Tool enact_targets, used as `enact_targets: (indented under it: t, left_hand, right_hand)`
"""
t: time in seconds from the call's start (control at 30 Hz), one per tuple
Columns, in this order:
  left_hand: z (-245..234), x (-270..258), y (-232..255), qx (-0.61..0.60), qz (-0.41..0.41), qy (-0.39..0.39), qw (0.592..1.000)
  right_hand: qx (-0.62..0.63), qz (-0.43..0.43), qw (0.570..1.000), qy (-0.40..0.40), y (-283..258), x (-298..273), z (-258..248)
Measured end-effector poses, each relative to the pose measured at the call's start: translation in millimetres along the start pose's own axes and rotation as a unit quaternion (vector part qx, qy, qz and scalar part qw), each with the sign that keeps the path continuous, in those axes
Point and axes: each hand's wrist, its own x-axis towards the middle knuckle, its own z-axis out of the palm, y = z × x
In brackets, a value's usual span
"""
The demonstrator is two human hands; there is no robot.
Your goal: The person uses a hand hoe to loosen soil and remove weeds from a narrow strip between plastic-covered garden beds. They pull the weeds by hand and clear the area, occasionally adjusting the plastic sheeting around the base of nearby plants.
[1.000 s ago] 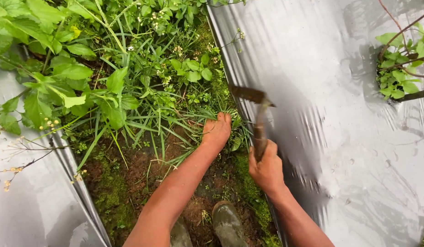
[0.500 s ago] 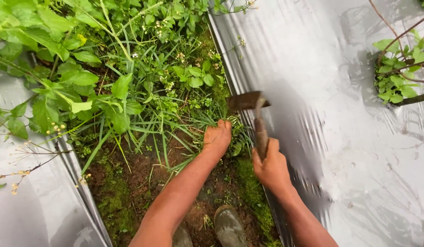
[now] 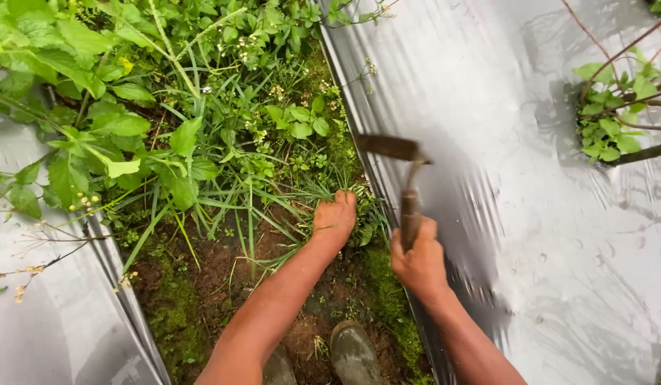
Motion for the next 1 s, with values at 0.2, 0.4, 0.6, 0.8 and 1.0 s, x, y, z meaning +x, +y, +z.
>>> enact_targets:
  t: [0.2, 0.4, 0.6, 0.8, 1.0]
  left_hand:
    - [26, -5, 0, -0.031, -0.04, 0.075, 0.996]
    - [37, -42, -8, -0.011, 0.01, 0.101, 0.995]
    - [44, -161, -41, -0.034, 0.05, -0.012, 0.998]
    - [13, -165, -52, 0.05, 0.104, -0.044, 0.992]
    - [-60, -117, -38, 0.039, 0.203, 0.078, 0.975]
  right_hand:
    - [-0.001, -0.103, 0.994, -0.035, -23, 5, -21]
    - [-0.017, -0.04, 0.995, -0.094, 16, 2, 9]
    - [-0.038, -0.086, 0.995, -0.014, -9, -3, 5]
    - [0.12, -0.021, 0.992, 0.016, -27, -15, -24]
    - [0.155, 0.037, 0.987, 0.02, 0, -23, -27]
